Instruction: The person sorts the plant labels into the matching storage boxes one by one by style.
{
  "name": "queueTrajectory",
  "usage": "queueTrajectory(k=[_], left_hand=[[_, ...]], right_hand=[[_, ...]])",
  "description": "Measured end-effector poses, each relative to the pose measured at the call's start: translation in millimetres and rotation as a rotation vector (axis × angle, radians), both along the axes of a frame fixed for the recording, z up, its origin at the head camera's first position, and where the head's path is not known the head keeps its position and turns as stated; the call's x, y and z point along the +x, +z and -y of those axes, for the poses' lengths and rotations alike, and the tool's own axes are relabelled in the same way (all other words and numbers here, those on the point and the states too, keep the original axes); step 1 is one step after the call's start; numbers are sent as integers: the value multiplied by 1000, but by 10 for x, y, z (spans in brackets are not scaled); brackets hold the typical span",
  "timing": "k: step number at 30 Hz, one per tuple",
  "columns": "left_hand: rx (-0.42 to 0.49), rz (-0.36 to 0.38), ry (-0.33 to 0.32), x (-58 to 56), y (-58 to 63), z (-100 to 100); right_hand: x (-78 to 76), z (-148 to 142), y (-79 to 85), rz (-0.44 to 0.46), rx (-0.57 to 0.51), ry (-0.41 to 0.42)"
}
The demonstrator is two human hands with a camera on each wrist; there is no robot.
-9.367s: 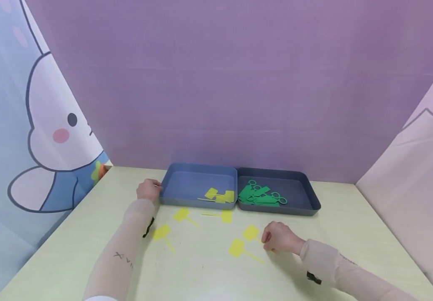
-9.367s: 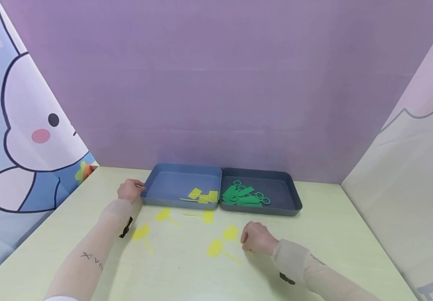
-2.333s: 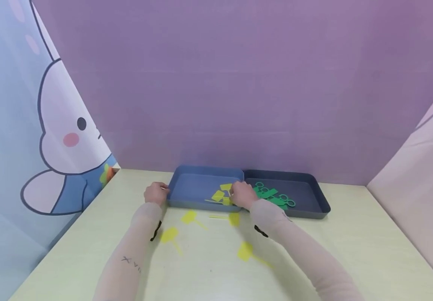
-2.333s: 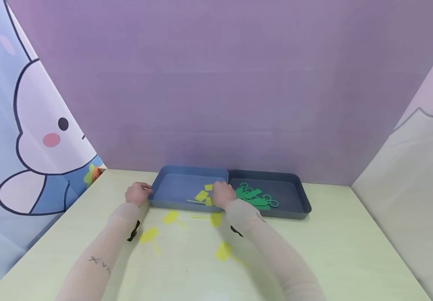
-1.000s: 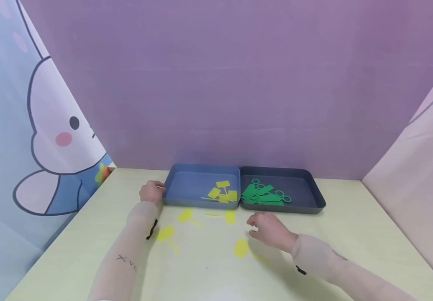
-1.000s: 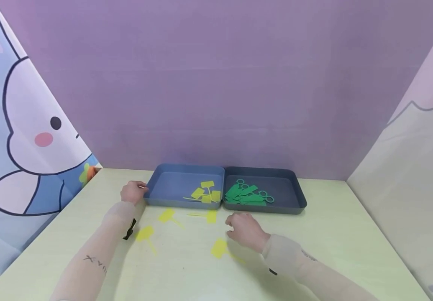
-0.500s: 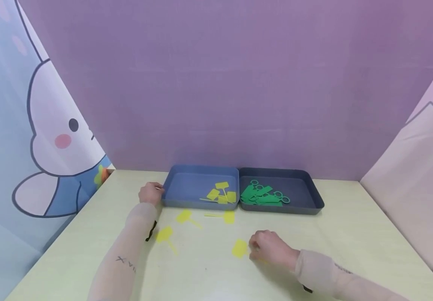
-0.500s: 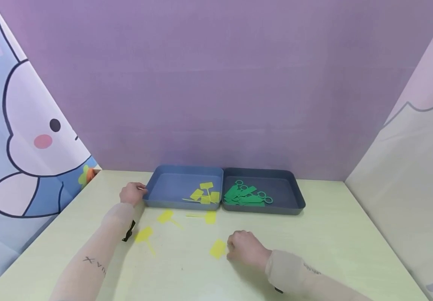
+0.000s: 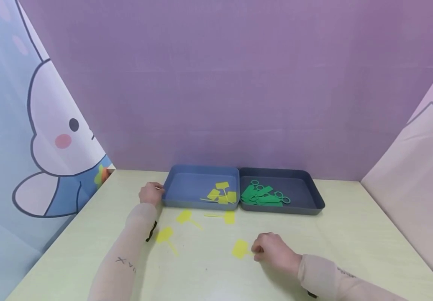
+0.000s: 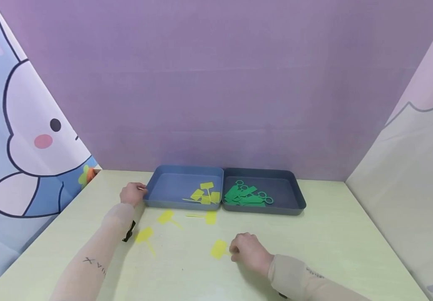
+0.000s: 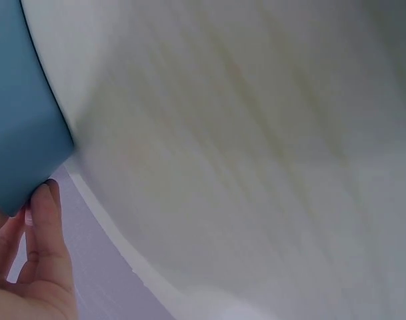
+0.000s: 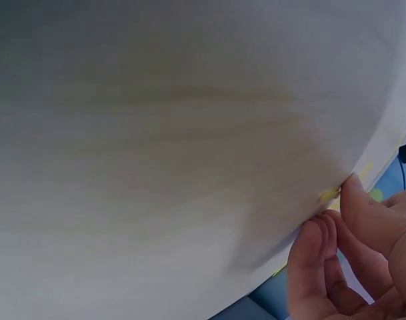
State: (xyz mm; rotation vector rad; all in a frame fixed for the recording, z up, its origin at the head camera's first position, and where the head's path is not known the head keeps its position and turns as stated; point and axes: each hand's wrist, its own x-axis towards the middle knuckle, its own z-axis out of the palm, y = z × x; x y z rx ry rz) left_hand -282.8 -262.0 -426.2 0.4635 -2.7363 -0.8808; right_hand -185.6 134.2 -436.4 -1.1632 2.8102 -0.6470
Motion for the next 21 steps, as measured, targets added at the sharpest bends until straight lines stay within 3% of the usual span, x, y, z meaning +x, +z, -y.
queueTrajectory(k=[5,13,21], left_hand=[[13,9,-2,6,0,-10],[22,3,-3,-2,-7,1],[22,2,-1,14,-3,-7]], right_hand=[[-16,-18,6,19,-3,-14],[4,-35,0,-28,16,-23],[23,-18,23,3,13,-17]])
